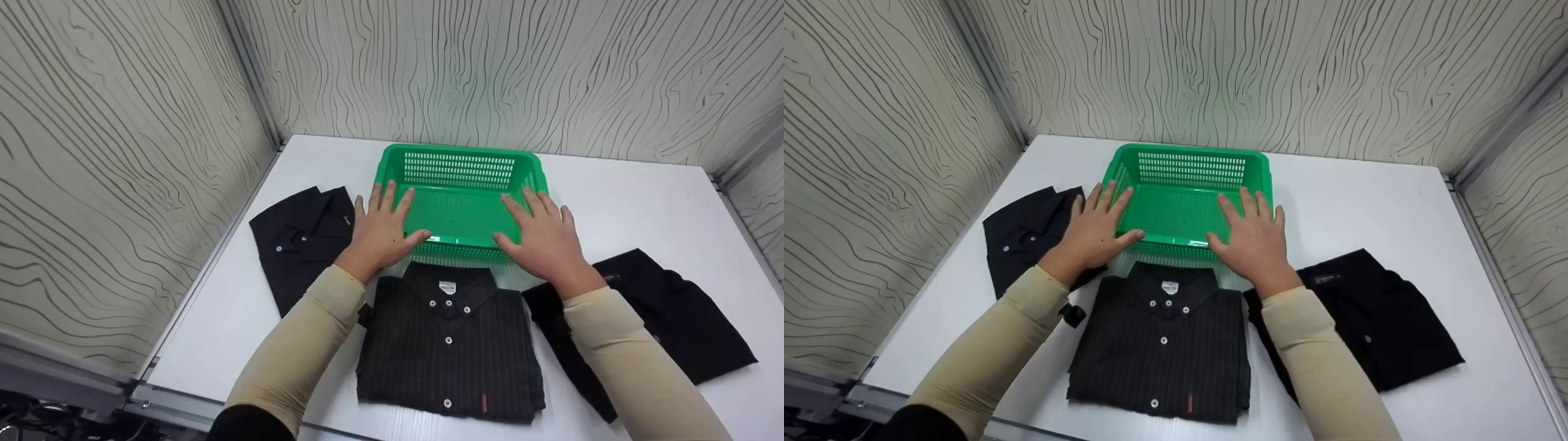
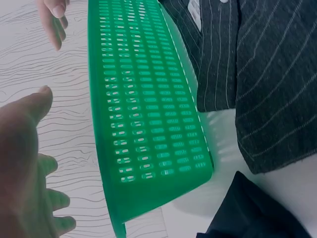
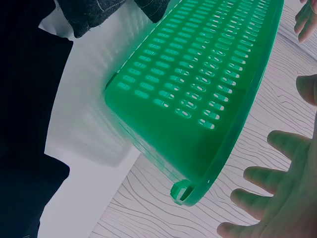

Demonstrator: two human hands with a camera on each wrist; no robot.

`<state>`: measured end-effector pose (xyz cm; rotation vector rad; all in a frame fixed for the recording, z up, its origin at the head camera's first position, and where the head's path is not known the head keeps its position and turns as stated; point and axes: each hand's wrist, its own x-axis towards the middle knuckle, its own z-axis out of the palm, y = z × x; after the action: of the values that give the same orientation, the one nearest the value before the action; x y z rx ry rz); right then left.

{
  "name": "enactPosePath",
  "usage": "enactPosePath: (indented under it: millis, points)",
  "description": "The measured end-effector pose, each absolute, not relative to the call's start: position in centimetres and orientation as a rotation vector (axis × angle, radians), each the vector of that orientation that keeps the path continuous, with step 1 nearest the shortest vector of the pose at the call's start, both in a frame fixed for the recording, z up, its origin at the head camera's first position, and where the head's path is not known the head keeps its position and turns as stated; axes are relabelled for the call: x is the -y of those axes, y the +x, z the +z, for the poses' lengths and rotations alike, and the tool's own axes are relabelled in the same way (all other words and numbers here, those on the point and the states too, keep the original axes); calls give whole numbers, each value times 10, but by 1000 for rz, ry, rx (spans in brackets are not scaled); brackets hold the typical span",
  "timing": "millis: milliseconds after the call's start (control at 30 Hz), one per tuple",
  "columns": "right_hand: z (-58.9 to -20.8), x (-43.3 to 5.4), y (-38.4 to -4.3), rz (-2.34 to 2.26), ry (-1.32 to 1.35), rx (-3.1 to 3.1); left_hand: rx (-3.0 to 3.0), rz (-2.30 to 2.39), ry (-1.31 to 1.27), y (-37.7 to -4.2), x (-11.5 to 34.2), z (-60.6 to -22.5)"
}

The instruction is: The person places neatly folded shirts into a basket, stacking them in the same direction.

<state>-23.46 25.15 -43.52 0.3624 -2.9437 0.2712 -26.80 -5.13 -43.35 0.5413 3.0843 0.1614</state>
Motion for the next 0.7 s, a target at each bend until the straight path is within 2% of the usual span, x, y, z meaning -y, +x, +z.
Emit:
enactPosePath:
  millis: [700]
  points:
    - [-435,-265,-225,406,405,2882,-3033,302,608,-254,38,-440]
